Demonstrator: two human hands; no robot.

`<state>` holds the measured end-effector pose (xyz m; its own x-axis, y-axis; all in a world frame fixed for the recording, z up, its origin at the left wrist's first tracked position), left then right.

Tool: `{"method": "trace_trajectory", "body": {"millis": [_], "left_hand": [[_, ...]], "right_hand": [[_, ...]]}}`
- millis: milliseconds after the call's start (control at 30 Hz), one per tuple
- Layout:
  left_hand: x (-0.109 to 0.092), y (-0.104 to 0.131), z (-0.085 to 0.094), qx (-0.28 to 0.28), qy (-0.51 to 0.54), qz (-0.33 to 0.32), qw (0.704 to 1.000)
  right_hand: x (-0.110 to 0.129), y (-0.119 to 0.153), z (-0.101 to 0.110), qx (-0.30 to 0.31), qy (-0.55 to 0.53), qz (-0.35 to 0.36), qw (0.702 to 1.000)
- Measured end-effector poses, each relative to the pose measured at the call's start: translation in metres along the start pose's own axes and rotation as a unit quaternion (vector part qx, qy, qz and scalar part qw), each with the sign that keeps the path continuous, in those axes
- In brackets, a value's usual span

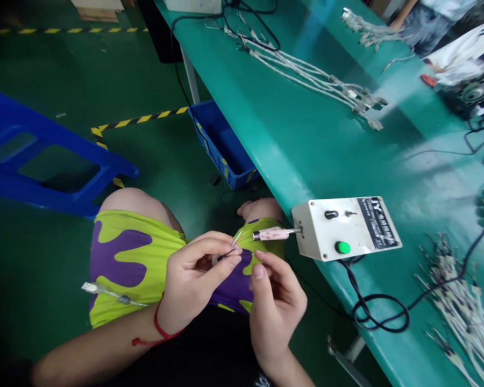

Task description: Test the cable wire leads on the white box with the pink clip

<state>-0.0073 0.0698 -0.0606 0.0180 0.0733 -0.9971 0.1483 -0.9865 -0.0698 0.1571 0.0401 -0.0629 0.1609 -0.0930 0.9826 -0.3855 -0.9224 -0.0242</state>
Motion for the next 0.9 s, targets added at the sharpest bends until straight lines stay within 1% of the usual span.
{"method": "trace_trajectory", "body": {"millis": [33, 100, 200, 300, 400, 500, 567, 633, 733, 800, 833, 900], "left_hand": [[-0.001, 0.002, -0.001, 0.005, -0.003, -0.004, 1.000], [-0.003, 0.005, -0.002, 0.017, -0.010, -0.005, 1.000], [-0.004, 0.009, -0.005, 0.031, -0.006, 0.002, 0.999], [-0.007, 0.012, -0.007, 0.047, 0.023, 0.026, 0.998], [-0.008, 0.016, -0.013, 0.099, 0.082, 0.073, 0.989], [-0.005, 0.023, -0.020, 0.151, 0.159, 0.138, 0.966], [-0.001, 0.027, -0.023, 0.157, 0.211, 0.183, 0.947], [0.001, 0.029, -0.024, 0.147, 0.248, 0.217, 0.933], [-0.004, 0.029, -0.022, 0.125, 0.266, 0.240, 0.925], [-0.013, 0.027, -0.017, 0.126, 0.251, 0.245, 0.928], [-0.019, 0.025, -0.012, 0.126, 0.237, 0.247, 0.931], [-0.035, 0.019, 0.000, 0.121, 0.205, 0.242, 0.941]], "right_hand": [[-0.001, 0.000, -0.003, 0.015, -0.020, -0.029, 0.999], [-0.002, 0.000, -0.005, 0.029, -0.050, -0.061, 0.996], [-0.001, -0.001, -0.006, 0.036, -0.087, -0.078, 0.993], [-0.002, -0.002, -0.007, 0.046, -0.119, -0.097, 0.987], [-0.001, -0.005, -0.008, 0.045, -0.128, -0.133, 0.982], [0.002, -0.006, -0.007, 0.029, -0.118, -0.146, 0.982], [-0.001, -0.002, -0.006, 0.020, -0.130, -0.139, 0.981], [-0.012, 0.005, -0.007, 0.024, -0.160, -0.133, 0.978], [-0.036, 0.021, -0.019, 0.094, -0.184, -0.146, 0.968], [-0.044, 0.033, -0.032, 0.157, -0.190, -0.147, 0.958], [-0.042, 0.037, -0.039, 0.182, -0.194, -0.136, 0.954], [-0.026, 0.042, -0.048, 0.194, -0.174, -0.071, 0.963]]}}
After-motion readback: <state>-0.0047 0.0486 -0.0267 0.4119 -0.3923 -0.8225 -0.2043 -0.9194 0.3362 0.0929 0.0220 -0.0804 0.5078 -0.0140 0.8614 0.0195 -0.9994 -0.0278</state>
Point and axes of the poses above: each hand's wrist, its own y-axis away from the middle knuckle, its own z-axis out of the back of the hand, x = y × z, the point moved 6 cm from there along -y, towards the middle knuckle, and after that the axes turned 11 degrees about -y, right-handed, at the moved point
